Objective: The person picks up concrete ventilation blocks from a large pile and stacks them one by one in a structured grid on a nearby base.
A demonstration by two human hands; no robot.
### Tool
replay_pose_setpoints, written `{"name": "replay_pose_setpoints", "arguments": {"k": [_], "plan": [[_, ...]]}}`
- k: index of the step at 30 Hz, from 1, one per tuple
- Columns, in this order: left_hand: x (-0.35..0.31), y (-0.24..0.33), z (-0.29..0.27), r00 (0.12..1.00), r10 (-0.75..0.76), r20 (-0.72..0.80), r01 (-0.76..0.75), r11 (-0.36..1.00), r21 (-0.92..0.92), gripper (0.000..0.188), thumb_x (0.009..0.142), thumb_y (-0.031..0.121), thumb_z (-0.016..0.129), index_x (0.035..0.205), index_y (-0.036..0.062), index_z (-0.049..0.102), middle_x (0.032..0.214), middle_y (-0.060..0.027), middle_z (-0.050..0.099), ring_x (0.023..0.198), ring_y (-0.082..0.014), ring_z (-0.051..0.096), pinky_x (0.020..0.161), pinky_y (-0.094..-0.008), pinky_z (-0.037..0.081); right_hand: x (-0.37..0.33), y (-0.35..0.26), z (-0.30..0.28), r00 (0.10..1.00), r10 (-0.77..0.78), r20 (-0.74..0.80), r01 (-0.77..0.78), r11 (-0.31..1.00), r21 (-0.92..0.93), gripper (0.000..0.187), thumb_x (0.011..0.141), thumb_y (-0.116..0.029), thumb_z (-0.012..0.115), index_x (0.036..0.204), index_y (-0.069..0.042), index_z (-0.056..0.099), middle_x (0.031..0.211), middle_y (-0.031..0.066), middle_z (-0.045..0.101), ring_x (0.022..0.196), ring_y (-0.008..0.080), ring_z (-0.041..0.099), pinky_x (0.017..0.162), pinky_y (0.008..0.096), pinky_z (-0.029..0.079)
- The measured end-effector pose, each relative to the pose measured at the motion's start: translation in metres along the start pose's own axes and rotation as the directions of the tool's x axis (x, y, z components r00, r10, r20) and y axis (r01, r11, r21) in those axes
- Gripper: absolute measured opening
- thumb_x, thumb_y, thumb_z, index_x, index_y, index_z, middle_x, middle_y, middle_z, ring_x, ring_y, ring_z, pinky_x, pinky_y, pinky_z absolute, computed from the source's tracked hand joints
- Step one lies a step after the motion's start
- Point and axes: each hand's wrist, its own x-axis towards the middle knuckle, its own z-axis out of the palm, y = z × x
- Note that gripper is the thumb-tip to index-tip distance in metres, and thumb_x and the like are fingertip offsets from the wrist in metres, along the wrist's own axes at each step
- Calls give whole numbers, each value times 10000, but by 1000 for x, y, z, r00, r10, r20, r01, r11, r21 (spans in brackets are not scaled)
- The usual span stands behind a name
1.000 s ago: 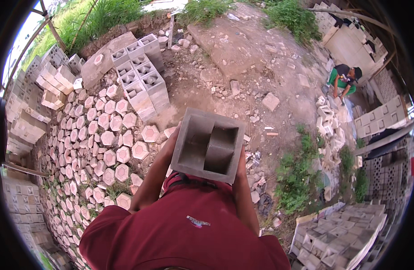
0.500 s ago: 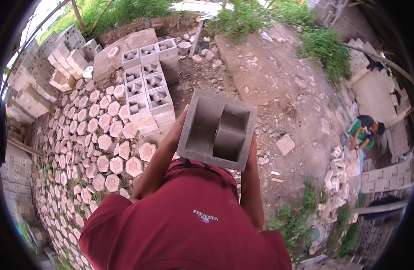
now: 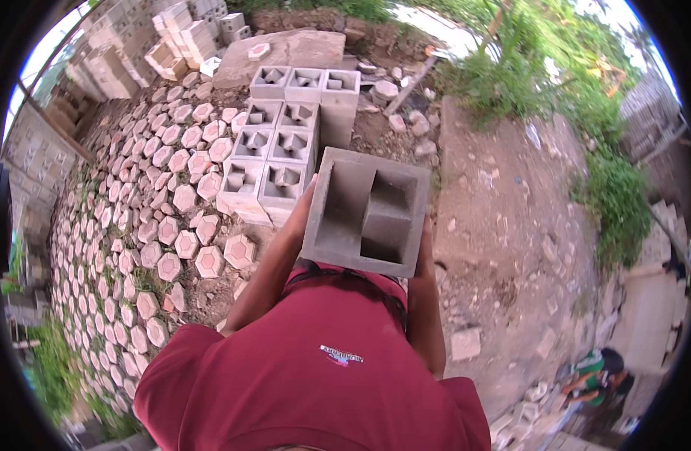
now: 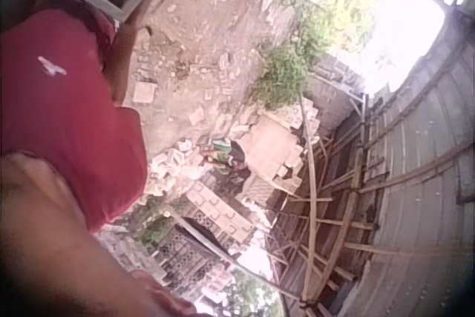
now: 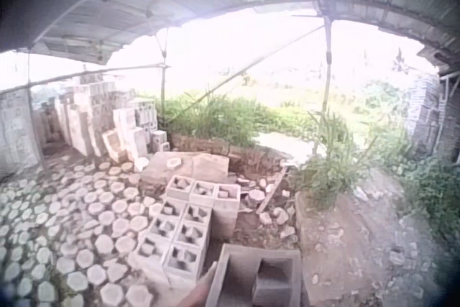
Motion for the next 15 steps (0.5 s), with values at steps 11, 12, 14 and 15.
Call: {"name": "replay_pose_setpoints", "arguments": {"k": [11,12,14,15], "plan": [[140,49,30,927,106,-359,-201,950,-239,646,947,516,246,1347,21,361,1283,-128,472,1157,-239,475,991,-348,377,235,-101,21,944,255,207,-204,949,-240,560,924,-519,330,1250,-86,474,1136,96,558,1013,251,544,874,391,452],[152,58,27,916,110,-386,-217,944,-247,651,945,520,242,1347,21,361,1286,-129,469,1157,-240,475,993,-348,375,261,-105,29,921,306,241,-243,935,-258,560,924,-520,330,1247,-87,476,1130,94,561,1011,246,544,869,389,454],[176,63,8,869,217,-445,-326,927,-184,665,936,538,245,1346,28,365,1284,-132,470,1149,-235,483,993,-347,377,304,-107,44,909,346,233,-270,914,-304,577,909,-534,376,1257,-84,474,1145,88,560,1013,234,547,865,388,457],[191,68,-4,838,278,-471,-395,903,-170,667,935,541,248,1345,29,367,1280,-133,473,1145,-233,486,991,-348,379,323,-109,62,893,372,254,-285,903,-321,582,904,-536,389,1260,-82,472,1148,88,559,1015,232,547,863,389,459]]}}
